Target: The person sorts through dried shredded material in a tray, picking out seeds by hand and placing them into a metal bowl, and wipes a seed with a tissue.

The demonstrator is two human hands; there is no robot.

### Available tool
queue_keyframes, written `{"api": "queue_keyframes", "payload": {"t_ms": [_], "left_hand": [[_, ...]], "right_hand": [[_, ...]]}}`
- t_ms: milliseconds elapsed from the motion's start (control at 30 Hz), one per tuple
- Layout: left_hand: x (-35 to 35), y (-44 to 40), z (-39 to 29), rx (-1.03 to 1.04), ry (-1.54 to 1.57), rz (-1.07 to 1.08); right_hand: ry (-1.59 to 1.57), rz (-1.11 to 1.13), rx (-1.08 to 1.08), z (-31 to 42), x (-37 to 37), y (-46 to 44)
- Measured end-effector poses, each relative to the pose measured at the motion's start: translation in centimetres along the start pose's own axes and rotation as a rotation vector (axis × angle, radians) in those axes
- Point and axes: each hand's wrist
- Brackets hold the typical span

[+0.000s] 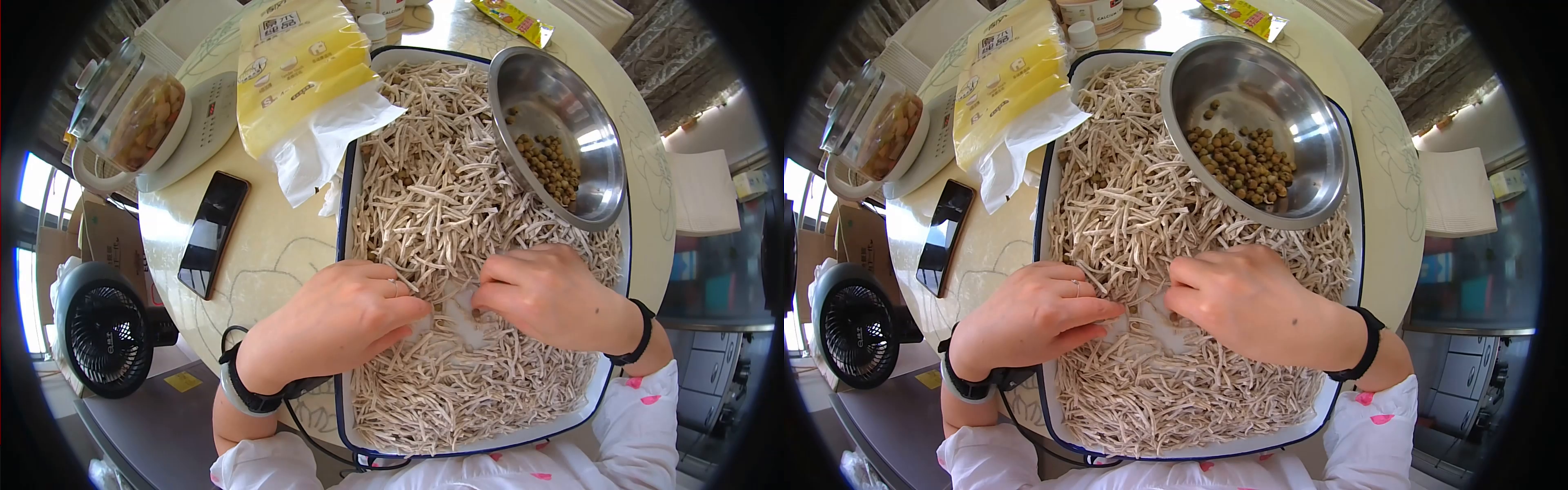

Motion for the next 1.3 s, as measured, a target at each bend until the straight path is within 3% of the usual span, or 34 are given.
{"api": "queue_keyframes", "payload": {"t_ms": [567,767,867,967,1100,1200,1300], "left_hand": [[-0.2,0.0,0.0,-0.005,0.0,0.012],[0.1,0.1,0.4,0.038,0.017,-0.004],[-0.1,-0.1,0.5,0.068,0.012,0.008],[-0.1,0.0,0.5,0.07,0.001,-0.002],[-0.2,0.1,0.3,0.031,0.014,-0.006],[-0.1,0.0,0.2,-0.003,0.013,-0.005],[-0.1,0.1,0.2,-0.006,-0.012,-0.002]], "right_hand": [[-0.016,0.091,-0.009,0.5,0.1,0.0],[-0.144,0.01,0.053,0.9,-0.2,0.2],[-0.094,0.064,-0.023,1.4,-2.0,0.1],[-0.133,-0.262,-0.127,2.6,-3.8,0.4],[0.008,-0.616,0.012,2.9,-6.2,0.7],[0.08,-0.719,0.191,2.1,-7.2,0.4],[0.083,-0.725,0.228,1.0,-6.9,0.1]]}}
Point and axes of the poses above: each hand's wrist, its own y-axis away from the middle knuckle, its own x-axis out of the palm, z = x × y, and after that the axes turned 11 degrees about -y, right-handed
